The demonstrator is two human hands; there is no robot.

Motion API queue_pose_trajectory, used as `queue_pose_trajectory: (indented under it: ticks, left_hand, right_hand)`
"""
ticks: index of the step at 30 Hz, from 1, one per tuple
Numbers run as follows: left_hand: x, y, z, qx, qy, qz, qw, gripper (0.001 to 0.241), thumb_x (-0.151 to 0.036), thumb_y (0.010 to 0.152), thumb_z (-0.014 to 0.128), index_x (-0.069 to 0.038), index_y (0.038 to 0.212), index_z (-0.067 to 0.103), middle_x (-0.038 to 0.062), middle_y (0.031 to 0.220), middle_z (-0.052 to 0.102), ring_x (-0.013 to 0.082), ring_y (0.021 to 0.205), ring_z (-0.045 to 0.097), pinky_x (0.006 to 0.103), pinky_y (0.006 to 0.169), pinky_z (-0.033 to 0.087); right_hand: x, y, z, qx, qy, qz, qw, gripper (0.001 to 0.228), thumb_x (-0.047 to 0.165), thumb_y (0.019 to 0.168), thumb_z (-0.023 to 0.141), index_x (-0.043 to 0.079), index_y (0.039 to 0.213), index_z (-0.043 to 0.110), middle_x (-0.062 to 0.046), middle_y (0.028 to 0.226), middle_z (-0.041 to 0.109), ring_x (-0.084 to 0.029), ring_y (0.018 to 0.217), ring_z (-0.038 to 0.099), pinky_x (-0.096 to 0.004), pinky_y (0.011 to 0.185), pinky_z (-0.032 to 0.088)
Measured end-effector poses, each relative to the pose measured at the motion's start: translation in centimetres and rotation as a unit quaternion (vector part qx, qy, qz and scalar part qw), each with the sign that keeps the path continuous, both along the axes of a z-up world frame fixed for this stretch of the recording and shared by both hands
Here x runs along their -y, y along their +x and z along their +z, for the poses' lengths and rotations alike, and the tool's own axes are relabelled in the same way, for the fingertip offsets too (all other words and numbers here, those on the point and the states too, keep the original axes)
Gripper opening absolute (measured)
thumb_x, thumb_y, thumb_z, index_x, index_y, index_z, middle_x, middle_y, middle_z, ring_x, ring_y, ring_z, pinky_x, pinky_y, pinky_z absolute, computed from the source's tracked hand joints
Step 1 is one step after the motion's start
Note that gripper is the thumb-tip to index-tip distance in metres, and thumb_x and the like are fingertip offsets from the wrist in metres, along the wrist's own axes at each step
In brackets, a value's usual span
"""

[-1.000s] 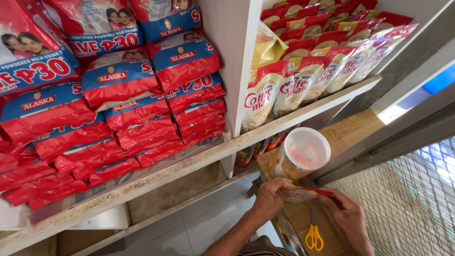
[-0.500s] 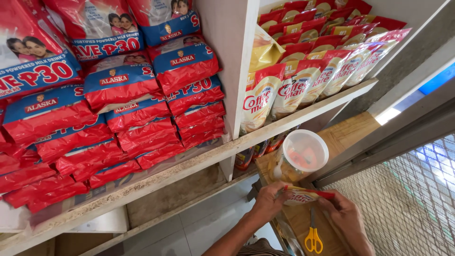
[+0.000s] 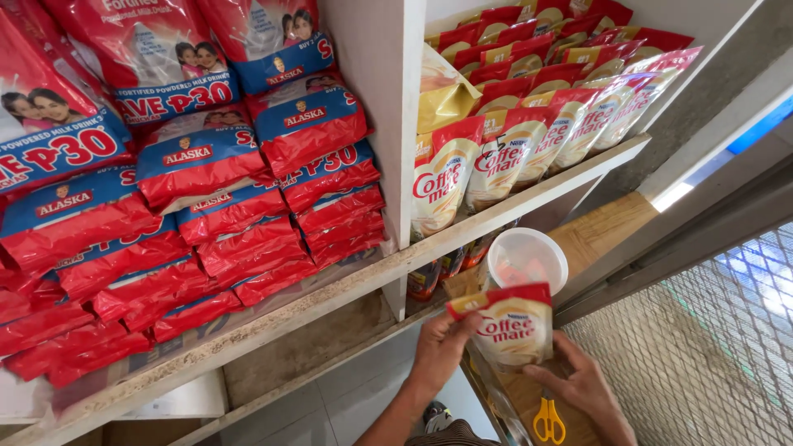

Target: Organizing and stocking bags of coffee creamer and powdered milk on grocery store shelves.

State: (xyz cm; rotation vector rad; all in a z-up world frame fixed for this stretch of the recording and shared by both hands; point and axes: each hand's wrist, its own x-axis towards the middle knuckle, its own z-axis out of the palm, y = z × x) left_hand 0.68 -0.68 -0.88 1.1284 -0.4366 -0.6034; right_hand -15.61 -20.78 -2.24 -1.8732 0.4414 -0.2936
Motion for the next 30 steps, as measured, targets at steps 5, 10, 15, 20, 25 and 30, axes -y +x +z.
queue_pose_trajectory:
  ticks: [5,10,15,20,25,30]
  left_hand:
    - [-1.8,1.1,3.0,-0.075,0.012,0.01,0.997,0.029,-0.031,0.094,0.067,-0.01,0.114,0.075,-0.003,0.091,0.078,0.0059,0.074,0.07,0.0249,0.06,0.055]
    - [-3.3,0.2,4.9,0.008,0.023,0.027,0.999,0.031,-0.032,0.1,0.069,-0.008,0.119,0.078,-0.003,0.094,0.077,0.0038,0.075,0.064,0.0231,0.062,0.051]
    - [-3.5,0.5,6.0,0.023,0.054,0.048,0.997,0.032,-0.031,0.098,0.068,-0.012,0.122,0.076,-0.004,0.092,0.077,0.0028,0.074,0.063,0.0226,0.061,0.051]
    - [-4.2,1.4,6.3,-0.016,0.027,0.056,0.998,0.03,-0.032,0.098,0.067,-0.009,0.114,0.077,0.0,0.091,0.078,0.0076,0.069,0.066,0.026,0.056,0.053]
    - [-4.1,1.4,6.5,0.039,0.026,0.062,0.997,0.029,-0.031,0.1,0.067,-0.007,0.113,0.078,0.001,0.09,0.079,0.0074,0.071,0.067,0.0259,0.059,0.054]
    - [-3.4,0.9,6.0,0.033,0.057,0.056,0.996,0.028,-0.031,0.098,0.067,-0.01,0.115,0.078,0.0,0.09,0.079,0.0062,0.073,0.067,0.0257,0.06,0.055]
  right_hand:
    - [-1.6,1.4,0.2,0.008,0.211,-0.004,0.977,0.061,0.008,0.074,0.084,-0.002,0.13,0.061,-0.016,0.115,0.076,-0.024,0.103,0.073,-0.04,0.09,0.058]
    - [-2.9,2.8,1.5,0.088,0.286,0.02,0.954,0.065,-0.004,0.072,0.081,-0.004,0.133,0.06,-0.016,0.118,0.075,-0.026,0.107,0.073,-0.043,0.095,0.059]
    - [-3.3,3.7,0.9,0.105,0.302,0.032,0.947,0.067,-0.005,0.072,0.081,-0.003,0.136,0.059,-0.016,0.119,0.074,-0.027,0.107,0.072,-0.045,0.095,0.059]
    - [-3.0,3.9,2.3,0.079,0.281,0.063,0.954,0.065,0.007,0.077,0.081,-0.003,0.137,0.059,-0.017,0.121,0.074,-0.026,0.109,0.071,-0.043,0.097,0.057]
    - [-3.0,5.1,8.2,0.126,0.159,0.091,0.975,0.066,0.023,0.082,0.079,-0.002,0.138,0.057,-0.013,0.126,0.072,-0.021,0.114,0.069,-0.039,0.096,0.057]
    - [-3.0,7.0,11.4,0.178,0.148,0.085,0.969,0.051,0.015,0.089,0.077,-0.006,0.133,0.061,-0.014,0.122,0.074,-0.019,0.112,0.069,-0.037,0.097,0.057]
